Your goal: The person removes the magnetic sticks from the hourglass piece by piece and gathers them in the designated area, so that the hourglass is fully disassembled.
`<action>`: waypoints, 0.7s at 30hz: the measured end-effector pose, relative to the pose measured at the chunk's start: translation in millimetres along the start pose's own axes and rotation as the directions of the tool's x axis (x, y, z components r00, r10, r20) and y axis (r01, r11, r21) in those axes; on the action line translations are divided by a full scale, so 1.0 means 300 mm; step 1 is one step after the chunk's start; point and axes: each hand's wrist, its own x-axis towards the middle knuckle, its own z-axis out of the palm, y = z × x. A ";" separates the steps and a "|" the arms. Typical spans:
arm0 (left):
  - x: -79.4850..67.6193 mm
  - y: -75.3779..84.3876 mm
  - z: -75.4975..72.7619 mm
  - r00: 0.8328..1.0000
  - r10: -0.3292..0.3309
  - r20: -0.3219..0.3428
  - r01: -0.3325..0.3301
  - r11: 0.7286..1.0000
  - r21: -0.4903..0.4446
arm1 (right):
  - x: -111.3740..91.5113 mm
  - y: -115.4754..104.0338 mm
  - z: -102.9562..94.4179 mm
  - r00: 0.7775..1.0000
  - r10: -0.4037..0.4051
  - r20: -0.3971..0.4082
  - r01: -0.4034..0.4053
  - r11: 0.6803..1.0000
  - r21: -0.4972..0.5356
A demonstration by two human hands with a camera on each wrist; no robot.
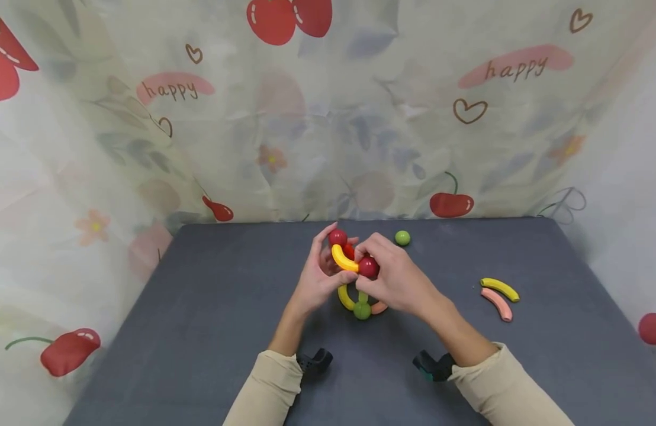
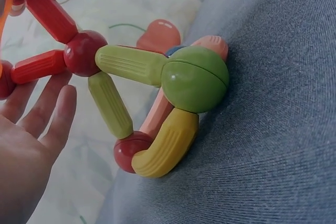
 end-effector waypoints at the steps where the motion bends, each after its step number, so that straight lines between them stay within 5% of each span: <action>1: 0.001 -0.001 0.000 1.000 0.002 -0.004 -0.002 1.000 0.004 | 0.002 0.002 0.000 1.000 0.005 0.004 -0.005 1.000 0.012; 10: 0.002 -0.005 -0.008 0.999 -0.017 -0.044 0.016 0.999 -0.031 | 0.001 0.011 -0.003 0.997 0.065 0.039 -0.067 0.995 0.068; 21: 0.011 0.042 0.008 0.979 -0.167 -0.113 0.140 0.966 -0.216 | 0.006 0.013 -0.003 0.987 0.124 0.102 -0.136 0.982 0.127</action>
